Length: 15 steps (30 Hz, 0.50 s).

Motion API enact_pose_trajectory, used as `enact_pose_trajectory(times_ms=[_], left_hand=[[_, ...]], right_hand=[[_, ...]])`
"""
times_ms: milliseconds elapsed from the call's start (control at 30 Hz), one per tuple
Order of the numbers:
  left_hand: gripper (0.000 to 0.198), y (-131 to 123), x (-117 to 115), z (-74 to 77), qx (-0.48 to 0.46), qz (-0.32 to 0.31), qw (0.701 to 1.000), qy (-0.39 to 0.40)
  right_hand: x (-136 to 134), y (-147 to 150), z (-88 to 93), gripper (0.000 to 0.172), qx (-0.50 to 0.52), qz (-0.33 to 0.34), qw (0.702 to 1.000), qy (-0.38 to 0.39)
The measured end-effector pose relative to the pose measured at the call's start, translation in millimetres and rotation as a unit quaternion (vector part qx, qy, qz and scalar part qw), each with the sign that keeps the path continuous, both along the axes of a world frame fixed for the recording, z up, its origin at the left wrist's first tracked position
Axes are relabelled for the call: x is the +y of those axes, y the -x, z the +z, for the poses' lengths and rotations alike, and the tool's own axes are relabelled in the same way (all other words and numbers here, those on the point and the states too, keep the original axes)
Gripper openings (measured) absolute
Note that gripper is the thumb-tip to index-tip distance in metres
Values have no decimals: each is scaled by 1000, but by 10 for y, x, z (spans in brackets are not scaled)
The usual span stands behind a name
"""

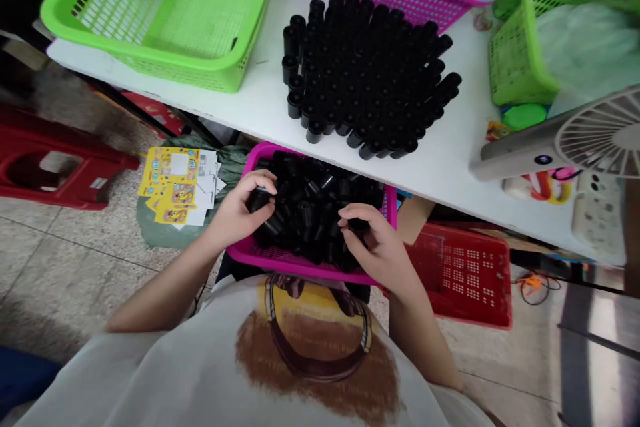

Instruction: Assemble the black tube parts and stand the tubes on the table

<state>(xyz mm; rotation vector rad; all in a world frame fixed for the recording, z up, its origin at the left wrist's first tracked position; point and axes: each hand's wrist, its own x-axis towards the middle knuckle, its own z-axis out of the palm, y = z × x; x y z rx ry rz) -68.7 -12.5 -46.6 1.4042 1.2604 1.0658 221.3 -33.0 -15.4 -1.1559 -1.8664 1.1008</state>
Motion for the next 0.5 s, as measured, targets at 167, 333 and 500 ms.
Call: enact_pose_trajectory(times_ms=[167,333,500], left_hand=[[8,114,-20,75,156,-18,981,-113],[9,191,16,187,252,-52,953,-162],[11,48,-18,78,462,-135,873,-82]], right_hand=[[-22,-103,-19,29,-11,0,1000,8],[-58,-190,-1,29,15,-61,997,36],[-42,-228,44,22,1,-60,998,18]])
